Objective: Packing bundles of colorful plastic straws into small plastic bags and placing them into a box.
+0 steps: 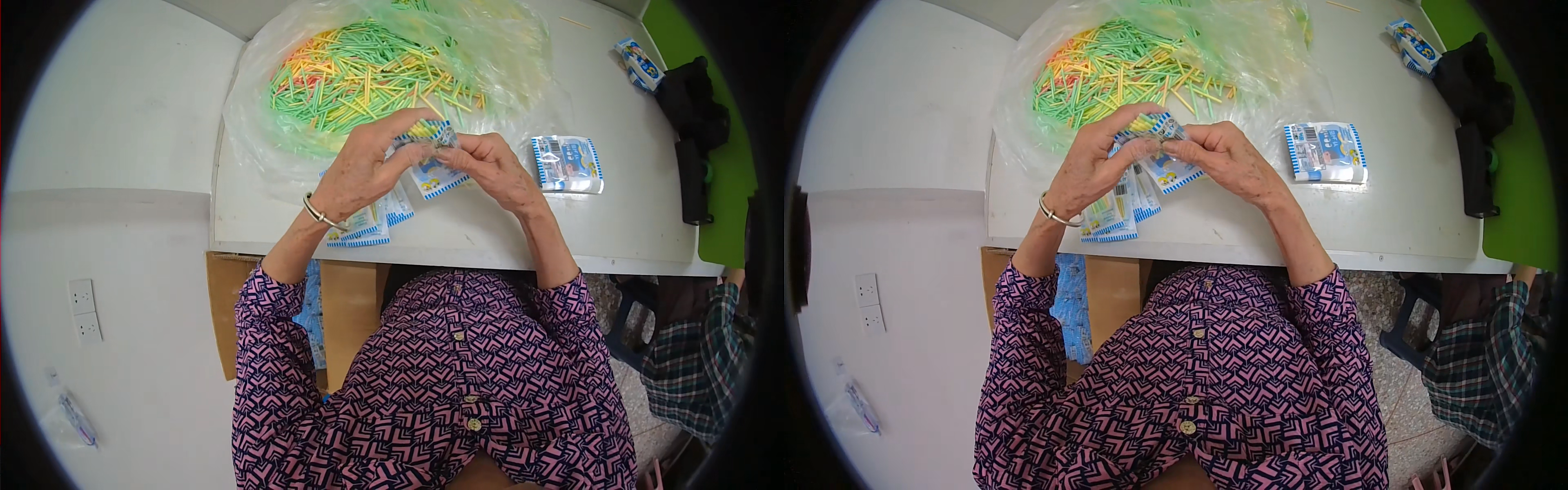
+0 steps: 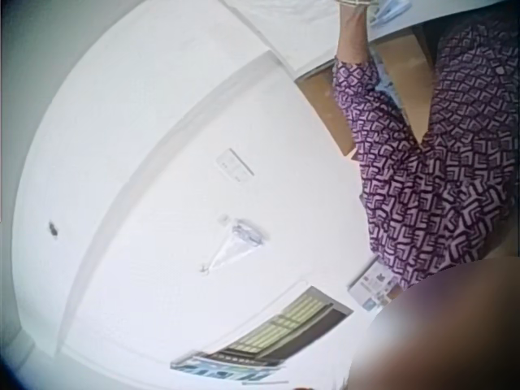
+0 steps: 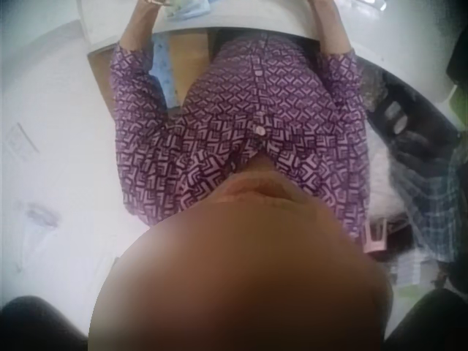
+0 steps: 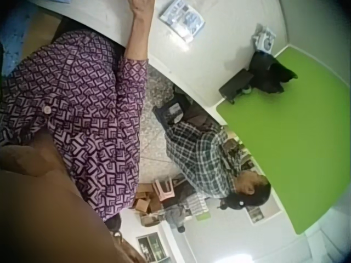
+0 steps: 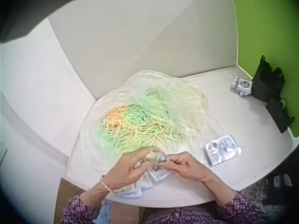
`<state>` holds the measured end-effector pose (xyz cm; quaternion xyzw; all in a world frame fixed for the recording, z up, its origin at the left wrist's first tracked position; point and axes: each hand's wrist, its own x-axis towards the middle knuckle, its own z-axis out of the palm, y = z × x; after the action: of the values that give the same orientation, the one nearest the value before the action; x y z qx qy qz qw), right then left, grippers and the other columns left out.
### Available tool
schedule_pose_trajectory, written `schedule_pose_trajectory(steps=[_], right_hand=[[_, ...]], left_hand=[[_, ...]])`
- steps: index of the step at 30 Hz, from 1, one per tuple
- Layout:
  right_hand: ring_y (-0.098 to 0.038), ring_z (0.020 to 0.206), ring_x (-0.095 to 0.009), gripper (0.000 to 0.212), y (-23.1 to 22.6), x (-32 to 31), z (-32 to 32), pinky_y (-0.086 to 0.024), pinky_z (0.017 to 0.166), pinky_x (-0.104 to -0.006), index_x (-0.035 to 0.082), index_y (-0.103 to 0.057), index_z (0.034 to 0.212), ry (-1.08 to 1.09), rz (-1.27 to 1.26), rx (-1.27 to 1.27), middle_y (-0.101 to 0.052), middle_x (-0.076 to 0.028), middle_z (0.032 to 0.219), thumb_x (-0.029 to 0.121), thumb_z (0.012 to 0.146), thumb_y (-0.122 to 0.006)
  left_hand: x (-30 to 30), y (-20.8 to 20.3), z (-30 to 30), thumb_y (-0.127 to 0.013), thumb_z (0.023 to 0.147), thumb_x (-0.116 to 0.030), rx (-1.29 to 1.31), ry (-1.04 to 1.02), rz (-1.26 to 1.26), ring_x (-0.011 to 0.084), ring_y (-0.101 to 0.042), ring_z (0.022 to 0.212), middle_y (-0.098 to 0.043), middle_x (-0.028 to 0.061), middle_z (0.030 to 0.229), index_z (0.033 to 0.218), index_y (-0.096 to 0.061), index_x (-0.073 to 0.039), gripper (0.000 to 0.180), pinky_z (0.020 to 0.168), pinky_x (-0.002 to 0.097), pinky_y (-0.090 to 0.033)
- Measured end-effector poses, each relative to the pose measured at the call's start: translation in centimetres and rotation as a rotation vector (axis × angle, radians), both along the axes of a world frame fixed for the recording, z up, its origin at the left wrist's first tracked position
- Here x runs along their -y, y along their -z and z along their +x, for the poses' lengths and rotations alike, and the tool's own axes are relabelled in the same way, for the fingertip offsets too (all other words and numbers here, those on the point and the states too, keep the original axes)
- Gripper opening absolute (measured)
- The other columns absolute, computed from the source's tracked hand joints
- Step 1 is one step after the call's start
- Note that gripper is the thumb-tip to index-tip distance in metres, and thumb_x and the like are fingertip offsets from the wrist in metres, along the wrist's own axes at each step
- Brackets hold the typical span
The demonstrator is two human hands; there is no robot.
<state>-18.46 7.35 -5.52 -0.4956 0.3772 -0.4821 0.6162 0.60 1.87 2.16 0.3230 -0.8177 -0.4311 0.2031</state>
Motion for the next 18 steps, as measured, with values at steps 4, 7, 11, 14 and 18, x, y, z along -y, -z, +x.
schedule_pose_trajectory(steps=[4,7,11,14,18], right_hand=[[-0.049,0.072,-0.003,0.035,-0.2,-0.2,-0.1,-0.038,0.063,-0.019,-0.001,-0.066,0.097,-0.075,-0.04,-0.095,-0.06,0.004,0.076,0.031,0.095,-0.053],[-0.049,0.077,-0.003,0.035,-1.0,-0.5,0.3,-0.04,0.069,-0.0194,-0.002,-0.065,0.1,-0.074,-0.034,-0.046,-0.061,0.004,0.081,0.03,0.097,-0.051],[-0.05,0.081,-0.002,0.032,-0.9,-0.4,0.5,-0.041,0.074,-0.0195,-0.002,-0.064,0.103,-0.067,-0.018,0.013,-0.062,0.004,0.088,0.027,0.097,-0.051],[-0.051,0.082,-0.003,0.032,0.2,0.1,0.7,-0.042,0.075,-0.0203,-0.001,-0.064,0.104,0.014,0.011,0.018,-0.062,0.003,0.089,0.027,0.097,-0.052],[-0.055,0.082,-0.004,0.028,-0.1,0.0,1.3,-0.044,0.074,-0.0212,-0.001,-0.065,0.105,-0.019,-0.004,0.042,-0.065,0.0,0.09,0.024,0.095,-0.055]], left_hand=[[-0.7,0.5,0.2,-0.064,0.085,-0.012,-0.014,0.068,-0.297,0.0165,-0.058,0.1,-0.061,0.0112,0.114,0.131,-0.047,-0.004,0.05,0.089,0.0283,-0.046],[-0.6,0.0,1.0,-0.065,0.083,-0.011,0.051,0.076,-0.155,0.0177,-0.056,0.107,-0.057,0.0117,0.122,0.135,-0.044,-0.005,0.056,0.09,0.0294,-0.045],[-0.4,-0.3,1.1,-0.065,0.083,-0.008,0.003,0.087,-0.109,0.019,-0.052,0.113,-0.053,0.0101,0.128,0.136,-0.042,-0.005,0.057,0.092,0.0301,-0.045],[-0.6,0.0,0.9,-0.064,0.083,-0.005,-0.119,0.021,0.066,0.0181,-0.051,0.113,-0.052,0.0085,0.126,0.135,-0.042,-0.003,0.056,0.092,0.0297,-0.045],[-0.2,0.2,1.6,-0.059,0.081,-0.003,-0.134,-0.053,0.043,0.015,-0.055,0.104,-0.057,0.0091,0.115,0.124,-0.047,-0.002,0.044,0.086,0.0275,-0.046]])
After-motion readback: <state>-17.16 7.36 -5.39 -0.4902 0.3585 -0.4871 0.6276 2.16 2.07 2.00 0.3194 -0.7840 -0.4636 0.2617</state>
